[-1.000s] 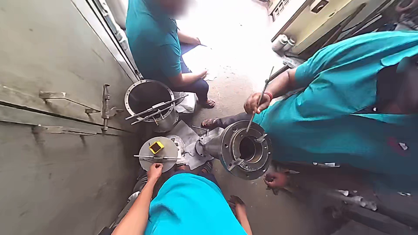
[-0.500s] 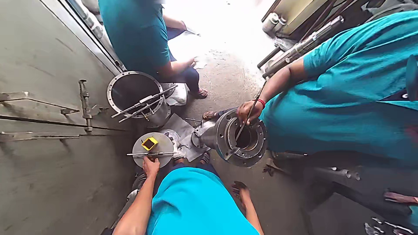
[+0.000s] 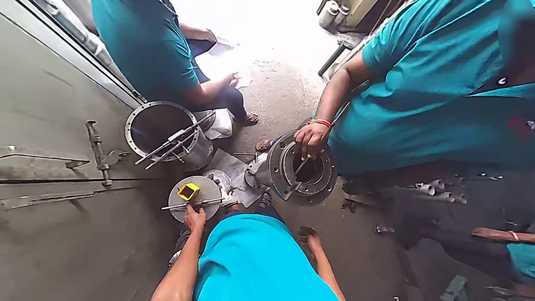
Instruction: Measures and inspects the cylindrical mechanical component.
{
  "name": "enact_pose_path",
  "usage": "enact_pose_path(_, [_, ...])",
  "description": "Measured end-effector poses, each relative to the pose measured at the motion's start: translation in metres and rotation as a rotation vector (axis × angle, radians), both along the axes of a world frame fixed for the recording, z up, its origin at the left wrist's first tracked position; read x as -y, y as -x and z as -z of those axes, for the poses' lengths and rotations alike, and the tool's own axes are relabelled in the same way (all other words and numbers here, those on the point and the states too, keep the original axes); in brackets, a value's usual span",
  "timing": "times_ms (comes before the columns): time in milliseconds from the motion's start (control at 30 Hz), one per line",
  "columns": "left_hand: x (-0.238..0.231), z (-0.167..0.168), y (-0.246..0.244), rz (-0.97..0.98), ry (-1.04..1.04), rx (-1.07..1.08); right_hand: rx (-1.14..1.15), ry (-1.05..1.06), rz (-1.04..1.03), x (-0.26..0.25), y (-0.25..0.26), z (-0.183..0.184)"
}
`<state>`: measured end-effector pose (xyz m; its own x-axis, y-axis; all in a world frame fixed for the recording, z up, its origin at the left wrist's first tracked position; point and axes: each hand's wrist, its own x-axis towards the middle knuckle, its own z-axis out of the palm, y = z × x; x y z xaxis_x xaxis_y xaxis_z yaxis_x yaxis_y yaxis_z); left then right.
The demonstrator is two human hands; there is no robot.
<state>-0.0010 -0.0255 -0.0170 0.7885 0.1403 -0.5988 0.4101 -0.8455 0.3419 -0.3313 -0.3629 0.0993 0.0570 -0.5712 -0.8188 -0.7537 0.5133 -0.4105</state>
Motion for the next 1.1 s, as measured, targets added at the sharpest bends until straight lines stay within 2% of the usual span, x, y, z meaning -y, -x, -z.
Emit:
enact_pose_path(467, [-0.013,0.002,-0.013,0.020,0.052,-0.065,-0.020,0.044,-0.104,-0.002,0.006,-0.014])
enact_pose_path(733, [-0.024,0.003,-0.008,-0.086,0.178,-0.112,-0.024,0.042,-0.154,0.004,-0.007,-0.021])
enact_pose_path(800, [-0.027,0.000,-0.004,-0.106,0.209,-0.103,-0.035,0.032,-0.154,0.000,-0.014,-0.030])
enact_pose_path(1100, [-0.034,-0.043,0.012,-0.274,0.357,0.037,-0.020,-0.004,-0.199,-0.007,-0.009,-0.015])
